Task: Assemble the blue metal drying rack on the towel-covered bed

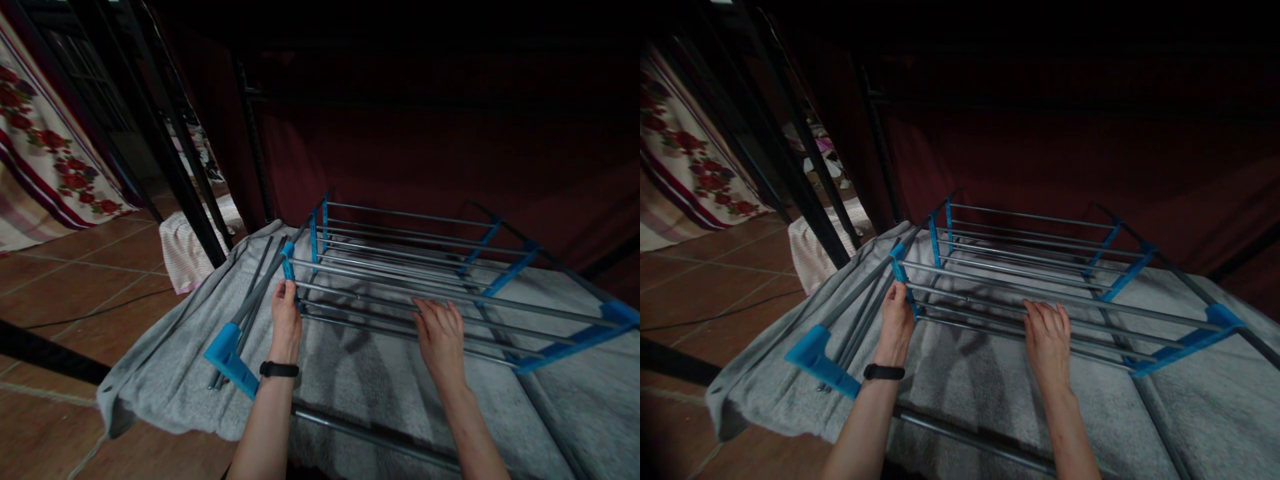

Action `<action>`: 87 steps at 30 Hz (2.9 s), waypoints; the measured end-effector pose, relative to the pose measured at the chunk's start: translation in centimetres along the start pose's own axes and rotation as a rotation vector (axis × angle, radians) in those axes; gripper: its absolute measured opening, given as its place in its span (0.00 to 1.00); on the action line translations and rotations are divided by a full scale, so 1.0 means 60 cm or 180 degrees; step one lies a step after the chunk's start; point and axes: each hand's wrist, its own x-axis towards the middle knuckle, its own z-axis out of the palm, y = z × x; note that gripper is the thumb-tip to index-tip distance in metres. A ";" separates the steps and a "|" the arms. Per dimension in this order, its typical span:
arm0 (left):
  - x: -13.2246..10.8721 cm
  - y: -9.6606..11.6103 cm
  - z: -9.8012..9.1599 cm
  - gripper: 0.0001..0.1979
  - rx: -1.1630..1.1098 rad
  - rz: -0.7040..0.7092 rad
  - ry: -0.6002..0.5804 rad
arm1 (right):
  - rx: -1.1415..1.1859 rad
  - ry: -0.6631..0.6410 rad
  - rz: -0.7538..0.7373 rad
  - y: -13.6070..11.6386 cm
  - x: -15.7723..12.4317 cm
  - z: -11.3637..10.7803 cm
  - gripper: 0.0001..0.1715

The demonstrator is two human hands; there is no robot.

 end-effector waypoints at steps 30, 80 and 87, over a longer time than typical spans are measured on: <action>-0.009 0.018 0.017 0.18 0.0131 0.0192 -0.0055 | -0.0008 0.0137 0.0007 0.006 0.003 -0.004 0.22; -0.050 0.021 -0.001 0.24 0.1308 0.0510 -0.0257 | 0.0151 -0.0219 0.0001 -0.085 0.005 0.004 0.31; -0.051 0.022 -0.001 0.20 0.1449 0.0375 -0.0257 | 0.0262 -0.0379 -0.0038 -0.151 0.024 0.022 0.32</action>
